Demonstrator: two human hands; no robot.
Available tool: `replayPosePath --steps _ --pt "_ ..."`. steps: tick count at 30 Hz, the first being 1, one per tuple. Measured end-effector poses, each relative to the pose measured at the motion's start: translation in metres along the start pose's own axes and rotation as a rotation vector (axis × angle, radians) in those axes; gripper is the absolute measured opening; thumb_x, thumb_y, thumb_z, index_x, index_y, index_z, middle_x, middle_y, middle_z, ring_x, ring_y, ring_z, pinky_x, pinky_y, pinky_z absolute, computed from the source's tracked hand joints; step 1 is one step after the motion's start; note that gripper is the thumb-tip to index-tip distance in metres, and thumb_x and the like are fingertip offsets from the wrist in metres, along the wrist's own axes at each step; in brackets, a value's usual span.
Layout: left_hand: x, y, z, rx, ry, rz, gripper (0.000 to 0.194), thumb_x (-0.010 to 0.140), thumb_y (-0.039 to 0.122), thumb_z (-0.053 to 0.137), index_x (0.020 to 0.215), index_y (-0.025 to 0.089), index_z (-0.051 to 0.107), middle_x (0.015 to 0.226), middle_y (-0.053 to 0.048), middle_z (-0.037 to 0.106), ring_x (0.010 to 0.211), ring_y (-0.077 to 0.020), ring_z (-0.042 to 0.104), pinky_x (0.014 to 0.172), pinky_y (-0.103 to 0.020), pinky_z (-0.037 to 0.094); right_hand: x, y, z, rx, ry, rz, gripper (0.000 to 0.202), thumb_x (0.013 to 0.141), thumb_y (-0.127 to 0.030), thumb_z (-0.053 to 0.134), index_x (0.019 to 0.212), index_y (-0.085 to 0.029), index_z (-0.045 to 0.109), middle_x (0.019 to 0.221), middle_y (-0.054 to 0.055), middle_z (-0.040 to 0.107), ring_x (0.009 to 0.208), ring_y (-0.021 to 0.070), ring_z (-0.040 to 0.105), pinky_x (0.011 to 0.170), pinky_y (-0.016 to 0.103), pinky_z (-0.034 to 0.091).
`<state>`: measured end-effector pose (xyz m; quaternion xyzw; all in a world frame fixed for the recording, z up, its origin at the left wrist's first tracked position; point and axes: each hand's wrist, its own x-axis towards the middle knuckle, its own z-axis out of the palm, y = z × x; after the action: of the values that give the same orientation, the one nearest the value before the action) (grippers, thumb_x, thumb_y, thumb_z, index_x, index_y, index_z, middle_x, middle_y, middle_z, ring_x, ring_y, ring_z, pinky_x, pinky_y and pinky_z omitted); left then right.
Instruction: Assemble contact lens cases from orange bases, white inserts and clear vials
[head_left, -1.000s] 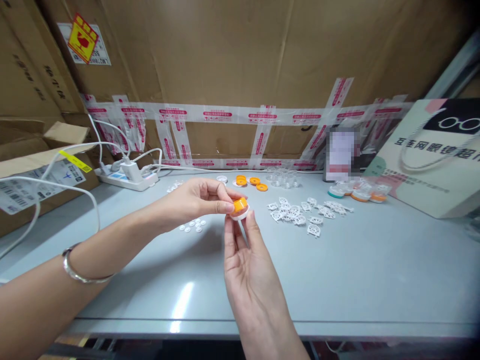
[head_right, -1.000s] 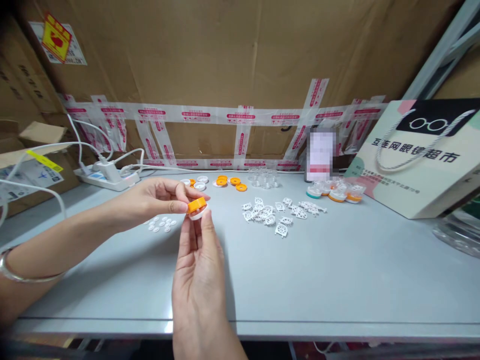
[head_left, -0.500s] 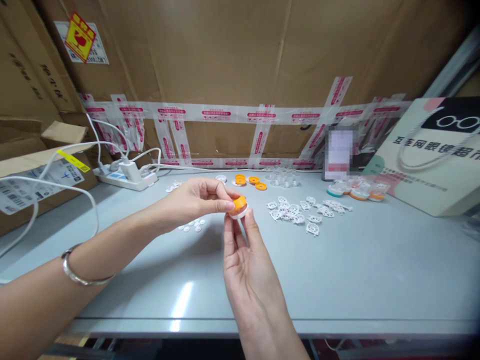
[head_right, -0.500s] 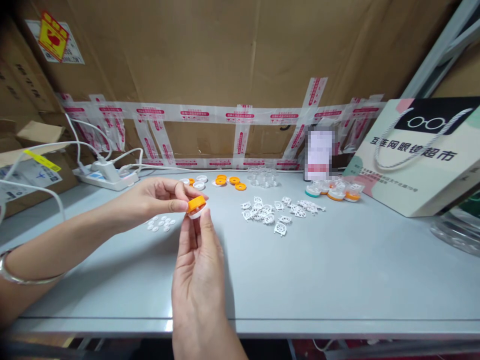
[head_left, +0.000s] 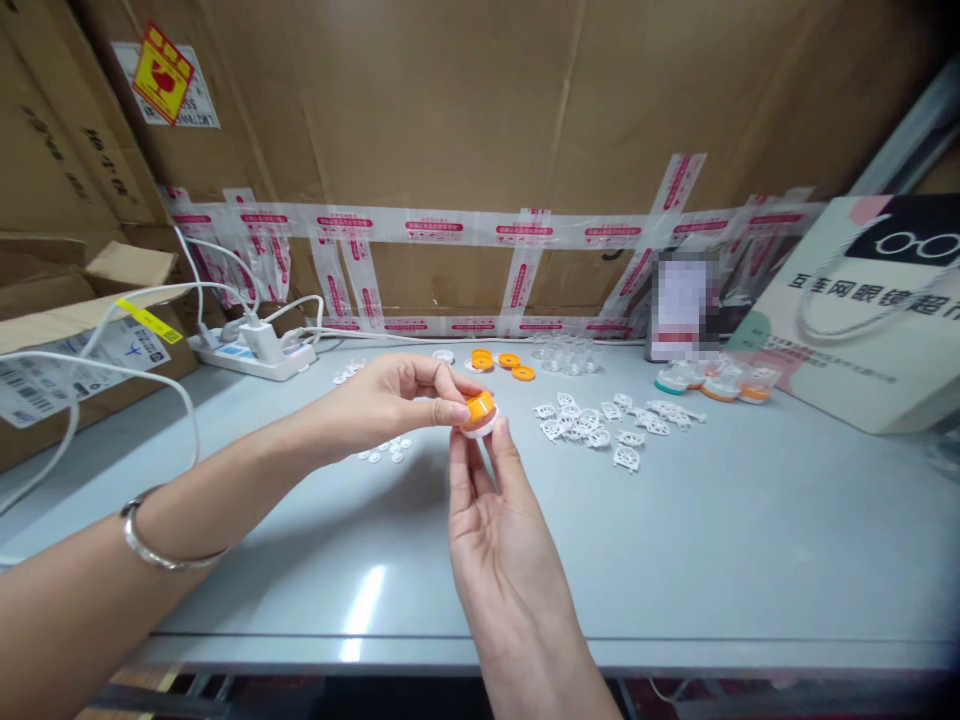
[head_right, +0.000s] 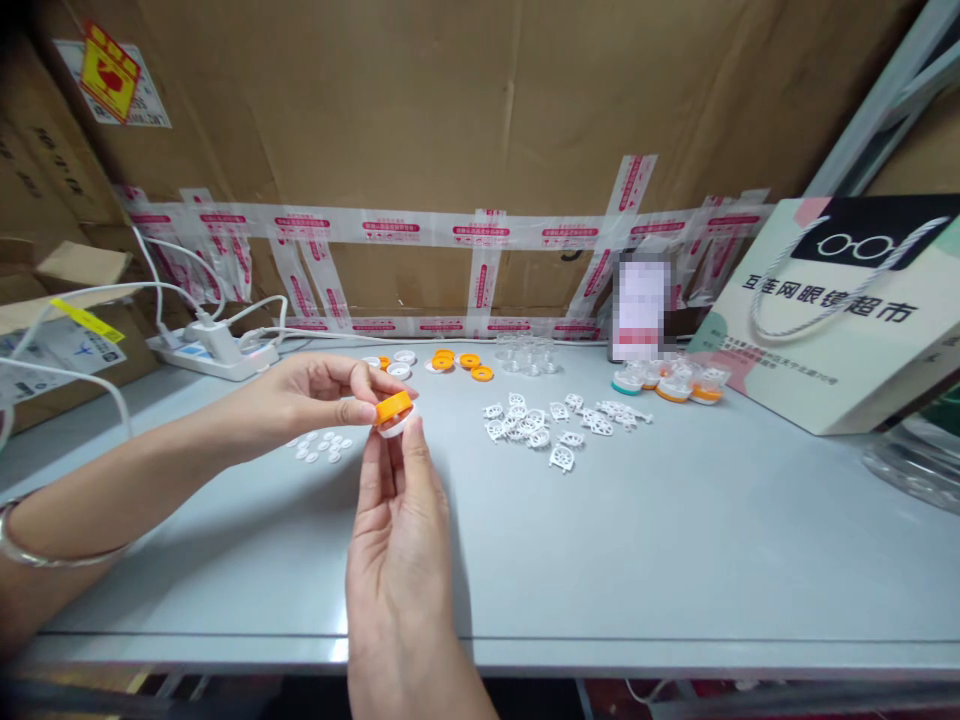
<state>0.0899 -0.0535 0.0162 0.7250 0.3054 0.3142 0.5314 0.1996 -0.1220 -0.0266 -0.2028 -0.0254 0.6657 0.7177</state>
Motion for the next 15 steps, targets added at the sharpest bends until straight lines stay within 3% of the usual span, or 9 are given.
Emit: replayPosePath --steps 15 --pt "-0.0004 0.0012 0.0018 0.139 0.045 0.017 0.021 0.073 0.029 0.069 0.063 0.015 0.058 0.100 -0.006 0.065 0.104 -0.0213 0.057 0.093 -0.036 0.042 -0.0008 -0.0003 -0.0025 -0.001 -0.049 -0.005 0.015 0.078 -0.022 0.063 0.091 -0.016 0.068 0.103 0.001 0.070 0.104 0.0105 0.061 0.086 0.016 0.051"
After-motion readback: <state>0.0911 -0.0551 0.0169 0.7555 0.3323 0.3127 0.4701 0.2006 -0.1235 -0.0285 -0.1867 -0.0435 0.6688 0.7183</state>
